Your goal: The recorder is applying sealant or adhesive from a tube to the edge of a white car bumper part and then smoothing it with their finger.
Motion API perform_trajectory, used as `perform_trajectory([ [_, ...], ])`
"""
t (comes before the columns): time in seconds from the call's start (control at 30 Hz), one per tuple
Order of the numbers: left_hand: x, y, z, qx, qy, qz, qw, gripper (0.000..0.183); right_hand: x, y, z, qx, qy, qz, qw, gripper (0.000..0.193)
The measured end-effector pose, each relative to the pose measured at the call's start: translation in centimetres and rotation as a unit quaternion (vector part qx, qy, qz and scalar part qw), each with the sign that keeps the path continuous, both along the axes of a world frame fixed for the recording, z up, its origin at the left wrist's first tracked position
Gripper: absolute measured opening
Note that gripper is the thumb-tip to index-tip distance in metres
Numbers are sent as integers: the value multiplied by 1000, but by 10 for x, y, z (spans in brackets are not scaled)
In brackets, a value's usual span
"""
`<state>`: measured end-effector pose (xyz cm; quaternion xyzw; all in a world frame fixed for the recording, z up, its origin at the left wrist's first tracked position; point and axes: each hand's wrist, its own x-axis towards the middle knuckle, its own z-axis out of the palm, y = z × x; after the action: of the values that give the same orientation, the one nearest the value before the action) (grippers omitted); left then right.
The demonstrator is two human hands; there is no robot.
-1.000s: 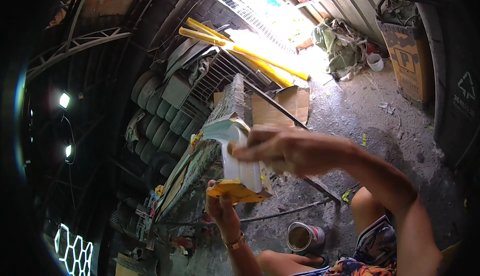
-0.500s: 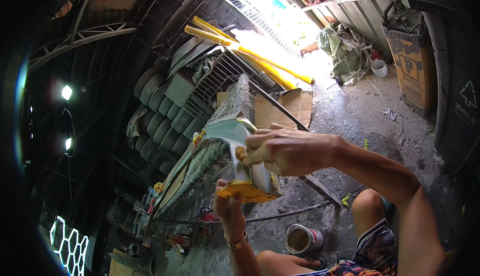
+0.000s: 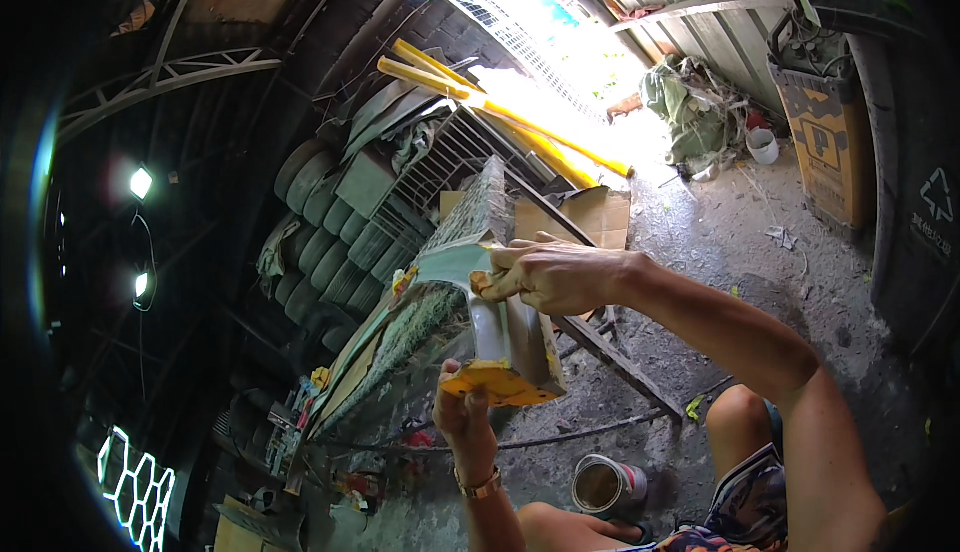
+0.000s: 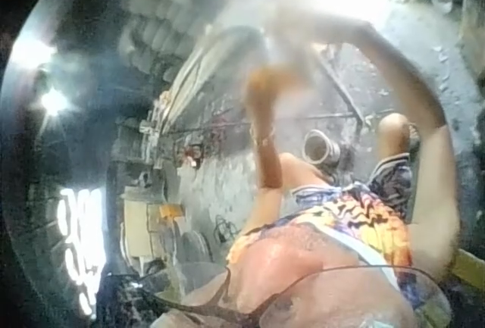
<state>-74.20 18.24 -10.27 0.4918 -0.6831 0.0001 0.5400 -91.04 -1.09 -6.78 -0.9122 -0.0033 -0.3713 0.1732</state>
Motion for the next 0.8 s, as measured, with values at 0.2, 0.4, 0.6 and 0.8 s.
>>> perform_trajectory([
  [0.2,-12,-9,2,-45,-4,-7,999,24,-48,38,0,-77,-37,96,992,57],
  [0.4,-2,2,5,-28,49,2,998,25,-11,-27,-12,181,-26,-35,983,46],
  [0.6,-5,-2,0,-19,76,-17,997,22,21,-30,-23,110,-16,-53,992,47],
  [0.8,-10,-4,3,-23,89,-38,995,21,-3,-5,-28,113,-16,-12,993,43],
])
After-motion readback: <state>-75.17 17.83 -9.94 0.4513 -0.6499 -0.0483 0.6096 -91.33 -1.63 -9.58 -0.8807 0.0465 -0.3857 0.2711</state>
